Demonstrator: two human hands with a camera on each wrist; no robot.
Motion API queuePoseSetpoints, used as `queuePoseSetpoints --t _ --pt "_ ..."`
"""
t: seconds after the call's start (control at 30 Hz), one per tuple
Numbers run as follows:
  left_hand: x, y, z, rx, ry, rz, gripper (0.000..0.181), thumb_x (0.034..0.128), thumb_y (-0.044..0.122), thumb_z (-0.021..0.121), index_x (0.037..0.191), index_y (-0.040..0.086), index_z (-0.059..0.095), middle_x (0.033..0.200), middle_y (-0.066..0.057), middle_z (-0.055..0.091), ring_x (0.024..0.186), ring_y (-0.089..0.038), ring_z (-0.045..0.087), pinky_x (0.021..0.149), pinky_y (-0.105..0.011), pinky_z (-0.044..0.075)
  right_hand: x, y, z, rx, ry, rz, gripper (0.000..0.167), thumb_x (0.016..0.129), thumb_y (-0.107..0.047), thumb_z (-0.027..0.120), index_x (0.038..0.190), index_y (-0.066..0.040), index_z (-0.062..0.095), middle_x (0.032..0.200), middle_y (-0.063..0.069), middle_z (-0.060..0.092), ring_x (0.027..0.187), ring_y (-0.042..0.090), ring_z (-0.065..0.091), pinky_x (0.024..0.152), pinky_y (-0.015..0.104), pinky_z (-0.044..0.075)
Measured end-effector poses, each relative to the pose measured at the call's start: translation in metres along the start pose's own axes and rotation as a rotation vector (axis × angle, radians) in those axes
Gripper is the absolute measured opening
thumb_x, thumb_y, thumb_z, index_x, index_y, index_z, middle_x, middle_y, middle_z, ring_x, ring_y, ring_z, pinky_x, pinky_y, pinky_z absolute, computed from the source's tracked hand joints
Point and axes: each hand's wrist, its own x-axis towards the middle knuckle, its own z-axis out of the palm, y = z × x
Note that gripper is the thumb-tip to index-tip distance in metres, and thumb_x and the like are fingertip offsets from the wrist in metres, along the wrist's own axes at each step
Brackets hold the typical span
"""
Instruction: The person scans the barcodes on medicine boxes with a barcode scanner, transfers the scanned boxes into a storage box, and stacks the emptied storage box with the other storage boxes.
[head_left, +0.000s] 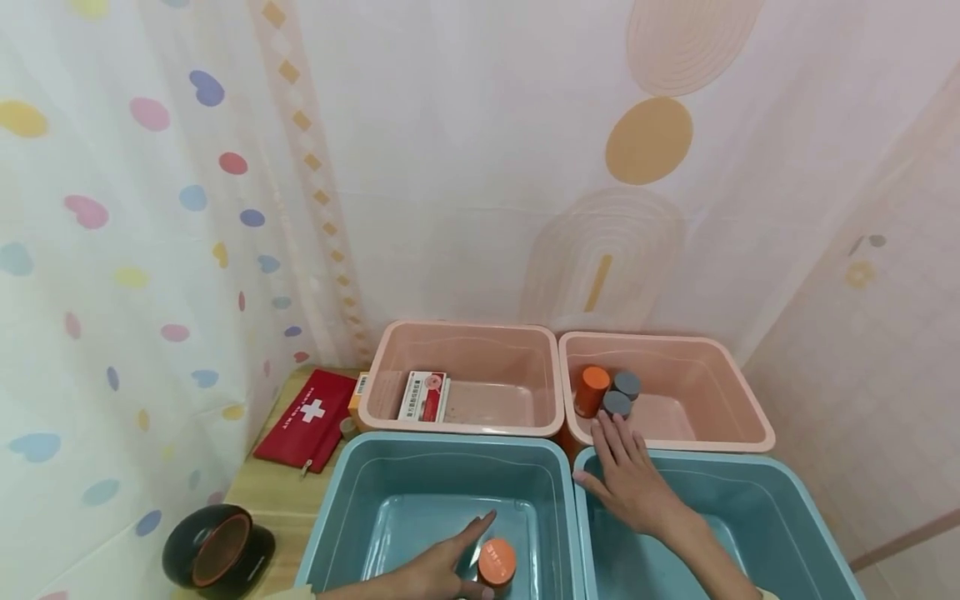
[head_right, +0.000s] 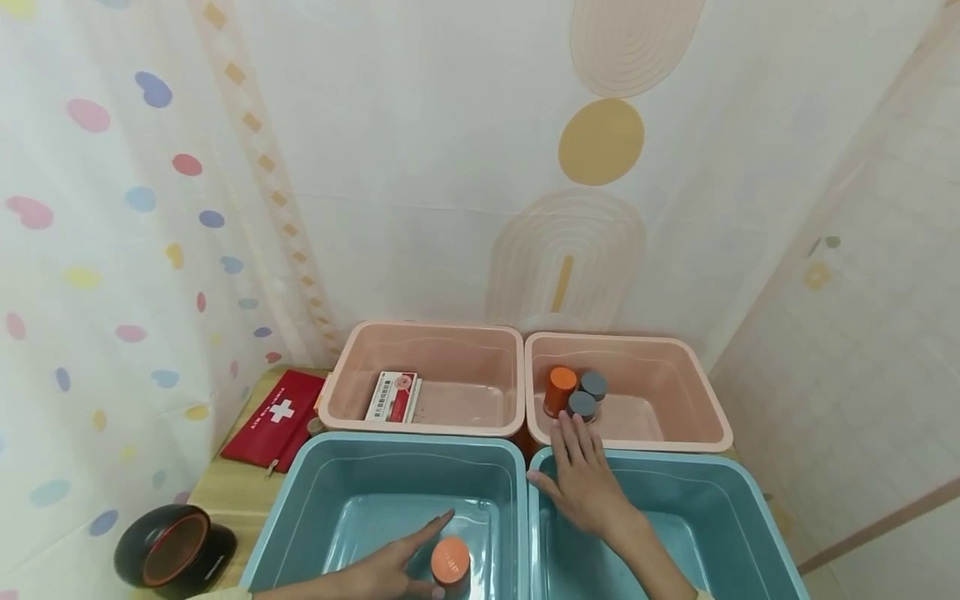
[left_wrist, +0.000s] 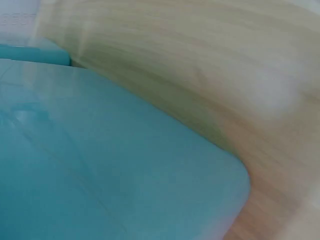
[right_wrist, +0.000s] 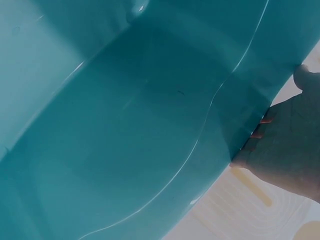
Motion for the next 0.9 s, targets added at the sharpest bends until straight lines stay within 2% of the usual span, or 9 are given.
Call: queuePoseSetpoints --t 0.17,0.23,0.4,0.47,0.6,0.63,0.67,0.83,0.9 --pt "-0.001 0.008 0.003 0.032 0.000 0.012 0.098 0.0933 0.038 0.089 0.174 0.035 0.033 0.177 -0.031 0.027 0.160 -0.056 0.033 0.123 -0.075 0.033 0.006 0.031 0.020 -0.008 0.044 0.005 0.098 0.108 -0.068 0.052 0.177 -0.009 0.013 0.186 0.013 0.002 0.171 0.040 -0.005 0.135 0.066 -0.007" --pt "0.007 -0.006 0.003 0.057 -0.007 0.032 0.101 0.0903 0.049 0.088 0.174 0.040 0.032 0.178 -0.026 0.028 0.161 -0.053 0.032 0.123 -0.073 0.035 0.002 0.023 0.011 -0.055 0.025 -0.029 0.097 0.110 -0.067 0.048 0.177 -0.008 0.009 0.186 0.013 0.000 0.171 0.038 -0.007 0.137 0.062 -0.006" --pt "0.041 -0.056 0.011 -0.027 0.020 0.074 0.096 0.0813 0.051 0.095 0.162 0.059 0.043 0.176 -0.017 0.039 0.161 -0.053 0.033 0.119 -0.082 0.031 0.007 0.042 0.022 -0.098 0.013 -0.018 0.099 0.109 -0.071 0.048 0.177 -0.010 0.010 0.186 0.011 -0.001 0.172 0.036 -0.008 0.137 0.057 -0.009" --pt "0.034 -0.043 0.013 -0.041 0.035 0.063 0.093 0.0831 0.046 0.095 0.162 0.056 0.046 0.173 -0.019 0.042 0.160 -0.054 0.035 0.119 -0.083 0.030 0.013 0.061 0.039 -0.073 0.037 0.010 0.099 0.107 -0.071 0.053 0.178 -0.015 0.012 0.187 0.007 -0.001 0.172 0.034 -0.010 0.135 0.051 -0.018" --pt "-0.001 0.017 0.013 -0.050 0.047 0.042 0.087 0.0930 0.022 0.090 0.168 0.029 0.047 0.171 -0.028 0.042 0.157 -0.055 0.039 0.121 -0.082 0.028 0.004 0.032 0.022 -0.042 0.046 -0.032 0.097 0.111 -0.066 0.050 0.176 -0.006 0.011 0.185 0.018 -0.001 0.170 0.042 -0.010 0.133 0.060 -0.018" --pt "-0.004 0.024 0.012 -0.039 0.031 0.047 0.088 0.0939 0.019 0.089 0.170 0.024 0.045 0.171 -0.027 0.042 0.157 -0.051 0.040 0.123 -0.076 0.032 0.001 0.023 0.016 -0.021 0.055 -0.047 0.097 0.111 -0.064 0.050 0.176 -0.003 0.011 0.185 0.021 0.001 0.170 0.045 -0.009 0.132 0.065 -0.015" --pt "-0.002 0.021 0.012 -0.054 0.018 0.070 0.087 0.0936 0.014 0.089 0.169 0.020 0.045 0.170 -0.027 0.043 0.156 -0.050 0.041 0.123 -0.076 0.033 -0.002 0.014 0.010 0.004 0.047 -0.048 0.097 0.112 -0.064 0.048 0.175 0.001 0.012 0.184 0.025 0.002 0.169 0.048 -0.007 0.131 0.072 -0.010" --pt "0.040 -0.046 0.010 -0.090 -0.050 0.245 0.071 0.0878 0.039 0.094 0.153 0.035 0.065 0.152 0.003 0.065 0.137 -0.014 0.061 0.111 -0.038 0.054 -0.004 0.008 0.005 0.007 0.059 -0.068 0.098 0.112 -0.065 0.045 0.174 0.002 0.009 0.183 0.027 0.001 0.169 0.049 -0.008 0.130 0.073 -0.010" --pt "0.040 -0.044 0.010 -0.091 -0.031 0.251 0.062 0.0877 0.039 0.094 0.145 0.032 0.070 0.147 0.004 0.069 0.136 -0.016 0.063 0.113 -0.043 0.052 -0.005 -0.004 -0.003 0.000 0.037 -0.043 0.096 0.113 -0.060 0.050 0.173 0.005 0.013 0.182 0.029 0.005 0.168 0.051 -0.005 0.131 0.074 -0.006"
